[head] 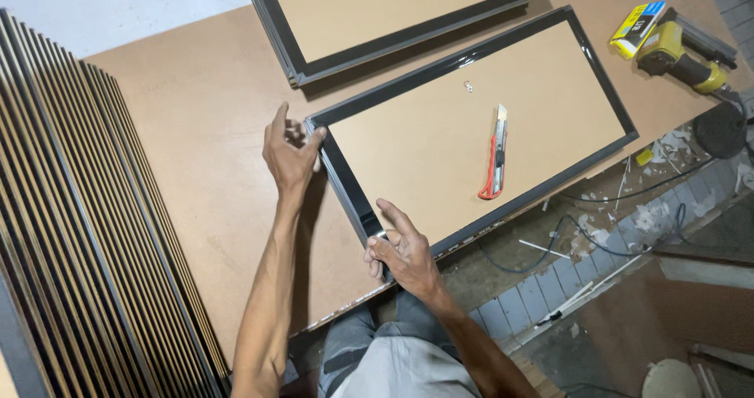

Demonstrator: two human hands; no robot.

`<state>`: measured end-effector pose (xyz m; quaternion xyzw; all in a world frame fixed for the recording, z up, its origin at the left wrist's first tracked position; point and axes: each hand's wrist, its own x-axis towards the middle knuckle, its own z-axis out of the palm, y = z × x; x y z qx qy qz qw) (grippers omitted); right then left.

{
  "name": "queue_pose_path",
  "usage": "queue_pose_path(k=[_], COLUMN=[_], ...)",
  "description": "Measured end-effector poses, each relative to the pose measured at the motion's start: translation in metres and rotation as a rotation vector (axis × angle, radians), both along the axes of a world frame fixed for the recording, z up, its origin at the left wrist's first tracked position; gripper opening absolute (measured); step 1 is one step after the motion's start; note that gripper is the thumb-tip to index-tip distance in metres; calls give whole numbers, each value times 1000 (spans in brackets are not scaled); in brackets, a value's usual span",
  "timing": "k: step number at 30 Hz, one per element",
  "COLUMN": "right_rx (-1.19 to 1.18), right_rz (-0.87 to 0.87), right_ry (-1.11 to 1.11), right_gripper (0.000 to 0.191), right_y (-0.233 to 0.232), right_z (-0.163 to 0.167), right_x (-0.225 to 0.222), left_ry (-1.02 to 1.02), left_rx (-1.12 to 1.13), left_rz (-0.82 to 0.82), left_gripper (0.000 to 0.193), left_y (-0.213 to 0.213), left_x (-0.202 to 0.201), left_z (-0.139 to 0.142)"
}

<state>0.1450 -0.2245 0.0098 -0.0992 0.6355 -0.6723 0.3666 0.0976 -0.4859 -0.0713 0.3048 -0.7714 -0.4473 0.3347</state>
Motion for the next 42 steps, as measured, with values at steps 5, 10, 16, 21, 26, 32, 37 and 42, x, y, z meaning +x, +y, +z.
queue_pose_path(k=[5,10,16,21,26,32,37,42], right_rx=[17,-20,89,6,-7,46,110,128], right_rz=[-10,-47,-95,-160,-156,-52,-28,3], right_ry=[-76,0,-142,-172,-170,-204,-225,-153], right_gripper=[42,24,29,34,34,30,26,25], right_y=[60,114,109,92,90,93,92,92], right_z=[7,-32,-73,-87,-94,-87,-87,-90], right_x=[50,90,84,70,67,65,60,58], left_ry=[-94,-47,-203,-455,-515,-655,-632,-380], left_rx=[247,194,-80,-492,-457,-561,-754,-456], left_rz=[-91,-165,-142,-555,-714,-659,-470,-713], left_gripper=[69,57,58,87,94,108,98,86], left_y=[-17,-17,4,109,189,98,43,188], left_x=[-10,-4,-2,73,162,84,-27,-112], left_z=[-2,-24,1,44,-5,5,75,60])
